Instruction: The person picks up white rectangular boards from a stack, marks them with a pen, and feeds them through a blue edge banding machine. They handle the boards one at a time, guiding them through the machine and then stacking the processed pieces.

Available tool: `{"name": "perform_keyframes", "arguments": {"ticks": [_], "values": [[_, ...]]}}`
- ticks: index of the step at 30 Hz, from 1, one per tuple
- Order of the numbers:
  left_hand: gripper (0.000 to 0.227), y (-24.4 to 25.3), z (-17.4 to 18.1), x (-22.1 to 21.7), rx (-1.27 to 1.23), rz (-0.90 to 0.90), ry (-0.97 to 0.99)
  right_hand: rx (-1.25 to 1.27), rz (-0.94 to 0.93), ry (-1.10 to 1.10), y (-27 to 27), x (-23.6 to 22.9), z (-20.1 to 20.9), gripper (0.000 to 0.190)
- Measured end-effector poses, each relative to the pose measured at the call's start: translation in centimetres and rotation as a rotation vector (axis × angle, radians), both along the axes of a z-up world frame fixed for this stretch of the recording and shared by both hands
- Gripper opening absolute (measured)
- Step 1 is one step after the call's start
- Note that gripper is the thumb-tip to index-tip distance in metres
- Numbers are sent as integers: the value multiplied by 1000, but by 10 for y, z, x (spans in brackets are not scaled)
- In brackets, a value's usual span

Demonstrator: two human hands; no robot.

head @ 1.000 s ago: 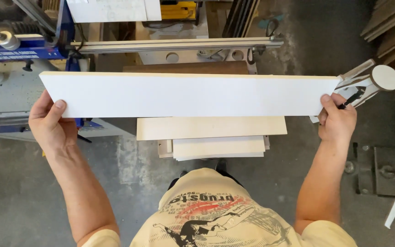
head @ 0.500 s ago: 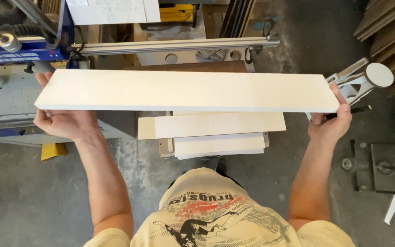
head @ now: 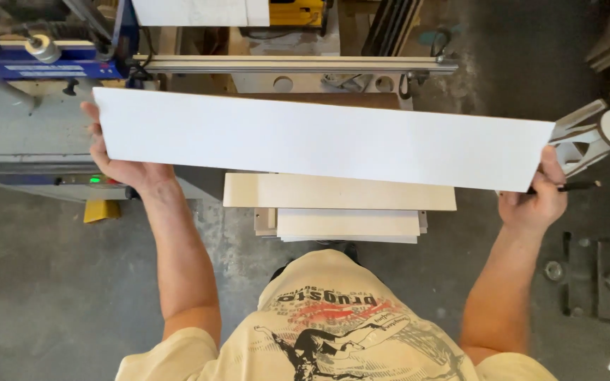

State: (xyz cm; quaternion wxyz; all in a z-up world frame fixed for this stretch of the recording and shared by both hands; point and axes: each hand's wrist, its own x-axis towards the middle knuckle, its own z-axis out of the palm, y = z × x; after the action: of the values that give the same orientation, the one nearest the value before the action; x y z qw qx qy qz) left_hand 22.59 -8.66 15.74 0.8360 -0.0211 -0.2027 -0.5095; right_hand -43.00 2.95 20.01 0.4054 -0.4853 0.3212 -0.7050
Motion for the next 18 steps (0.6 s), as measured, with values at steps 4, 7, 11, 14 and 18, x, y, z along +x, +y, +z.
{"name": "perform_keyframes", "arguments": {"ticks": [4,7,11,14,18], "values": [[16,5,14,-15,-14,-21,78,-128,126,69,-13,-48,-48,50],[14,7,29,-33,44,47,77,-103,55,146,-16,-46,-40,52],[22,15,52,-59,-41,44,-33,-27,-2,221,-20,-42,-44,39],[19,13,52,-70,-47,91,-92,92,-94,126,-26,-54,-66,34],[12,16,61,-85,-2,137,-172,256,-204,73,-28,-68,-87,37]]}}
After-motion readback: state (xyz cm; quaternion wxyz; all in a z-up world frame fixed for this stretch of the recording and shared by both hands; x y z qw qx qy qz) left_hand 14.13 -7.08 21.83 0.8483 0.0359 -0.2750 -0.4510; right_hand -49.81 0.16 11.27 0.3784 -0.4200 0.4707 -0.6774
